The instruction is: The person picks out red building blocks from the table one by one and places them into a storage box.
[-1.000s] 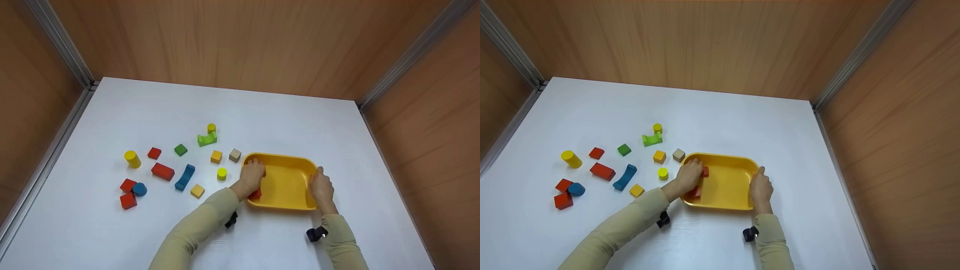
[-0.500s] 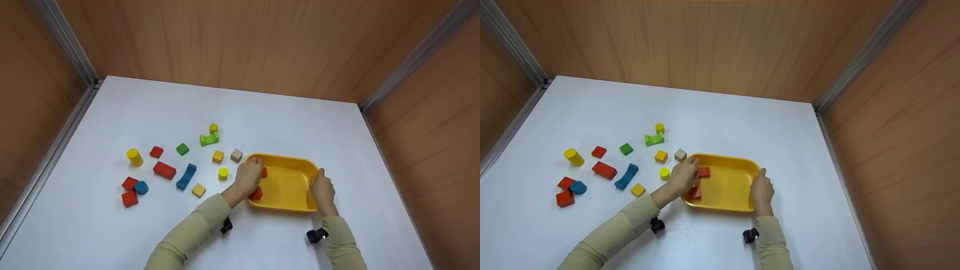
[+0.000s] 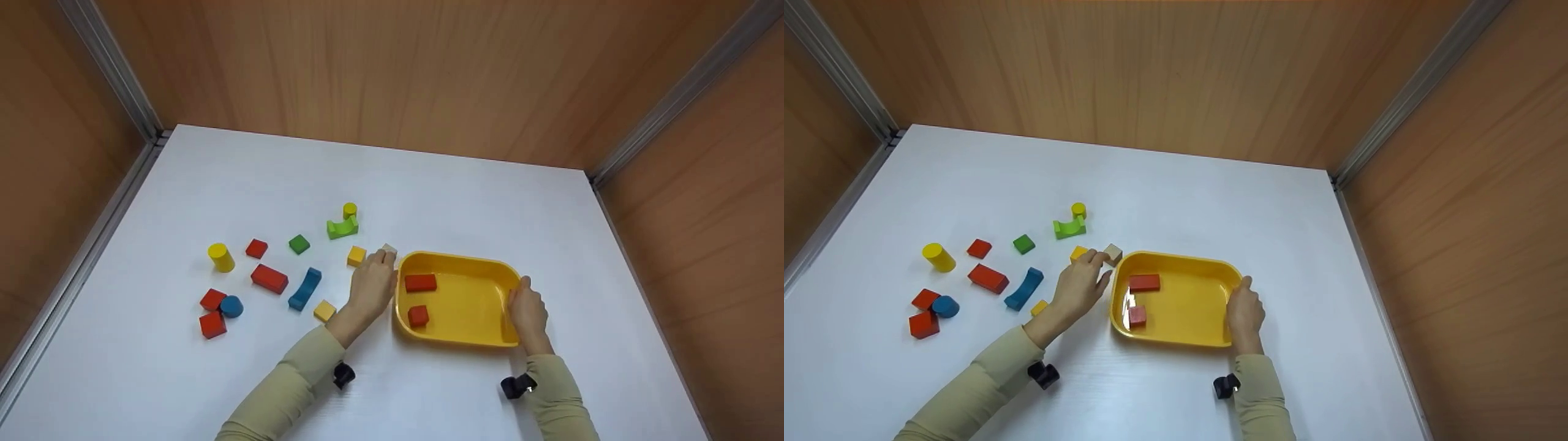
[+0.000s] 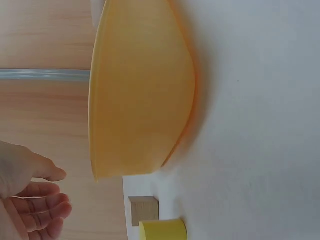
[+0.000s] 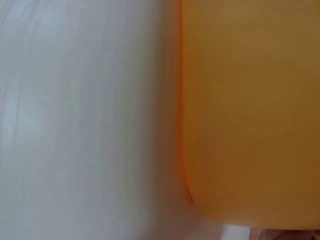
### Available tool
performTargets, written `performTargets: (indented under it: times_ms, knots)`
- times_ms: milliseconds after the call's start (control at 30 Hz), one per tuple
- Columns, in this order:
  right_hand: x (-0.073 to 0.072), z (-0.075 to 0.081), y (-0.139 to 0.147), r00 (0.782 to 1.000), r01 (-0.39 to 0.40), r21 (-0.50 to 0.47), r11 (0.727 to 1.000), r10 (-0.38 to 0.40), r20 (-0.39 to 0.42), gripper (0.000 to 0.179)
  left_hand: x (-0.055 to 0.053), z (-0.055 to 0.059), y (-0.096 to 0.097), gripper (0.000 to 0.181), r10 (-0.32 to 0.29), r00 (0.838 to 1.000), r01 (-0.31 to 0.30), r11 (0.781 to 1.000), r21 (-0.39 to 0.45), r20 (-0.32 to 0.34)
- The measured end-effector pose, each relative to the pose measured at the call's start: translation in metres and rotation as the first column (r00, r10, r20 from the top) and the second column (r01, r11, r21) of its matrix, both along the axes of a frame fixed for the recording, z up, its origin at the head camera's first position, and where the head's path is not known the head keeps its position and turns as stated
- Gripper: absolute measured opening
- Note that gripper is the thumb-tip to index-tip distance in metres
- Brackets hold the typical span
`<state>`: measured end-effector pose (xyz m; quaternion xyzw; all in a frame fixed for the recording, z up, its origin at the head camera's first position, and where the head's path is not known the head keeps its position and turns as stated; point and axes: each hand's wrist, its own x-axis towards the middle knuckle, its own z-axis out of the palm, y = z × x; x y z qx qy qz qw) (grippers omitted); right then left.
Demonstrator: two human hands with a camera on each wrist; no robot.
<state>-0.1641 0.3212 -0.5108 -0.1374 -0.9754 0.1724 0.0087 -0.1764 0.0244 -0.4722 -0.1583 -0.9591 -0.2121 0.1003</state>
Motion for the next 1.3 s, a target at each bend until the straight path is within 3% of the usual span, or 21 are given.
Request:
performTargets:
  times_ms: [233, 367, 567, 833, 933, 1100, 1300]
  knots:
    - [-0.001, 0.001, -0.002, 0.999, 0.013, -0.019, 1.0, -0.013, 0.031, 0.02, 0.002, -0.001, -0.029, 0.03, 0.12, 0.991, -0.117, 0.992, -0.045, 0.061]
    - [-0.001, 0.001, -0.002, 0.999, 0.014, -0.027, 1.0, -0.013, 0.037, 0.021, 0.004, -0.002, -0.049, 0.039, 0.193, 0.977, -0.186, 0.98, -0.076, 0.093]
    - [-0.001, 0.001, -0.002, 0.999, 0.018, -0.026, 1.0, -0.017, 0.037, 0.021, 0.006, -0.007, -0.073, 0.053, 0.275, 0.949, -0.273, 0.961, -0.038, 0.152]
    - [0.001, 0.0, 0.0, 1.0, 0.013, -0.021, 1.0, -0.012, 0.014, 0.019, 0.006, -0.023, -0.101, 0.06, 0.334, 0.933, -0.338, 0.941, 0.006, 0.131]
    - [0.001, 0.0, 0.0, 1.0, 0.02, -0.022, 1.0, -0.02, 0.009, 0.02, 0.006, -0.027, -0.109, 0.062, 0.356, 0.915, -0.365, 0.931, 0.013, 0.191]
    - [0.001, 0.0, 0.0, 1.0, 0.026, -0.016, 1.0, -0.026, 0.001, 0.02, 0.004, -0.033, -0.121, 0.066, 0.399, 0.869, -0.424, 0.905, 0.023, 0.293]
    - [0.0, -0.001, 0.0, 1.0, 0.024, -0.028, 0.999, -0.024, 0.018, 0.022, 0.002, -0.041, -0.134, 0.069, 0.452, 0.823, -0.496, 0.867, 0.047, 0.345]
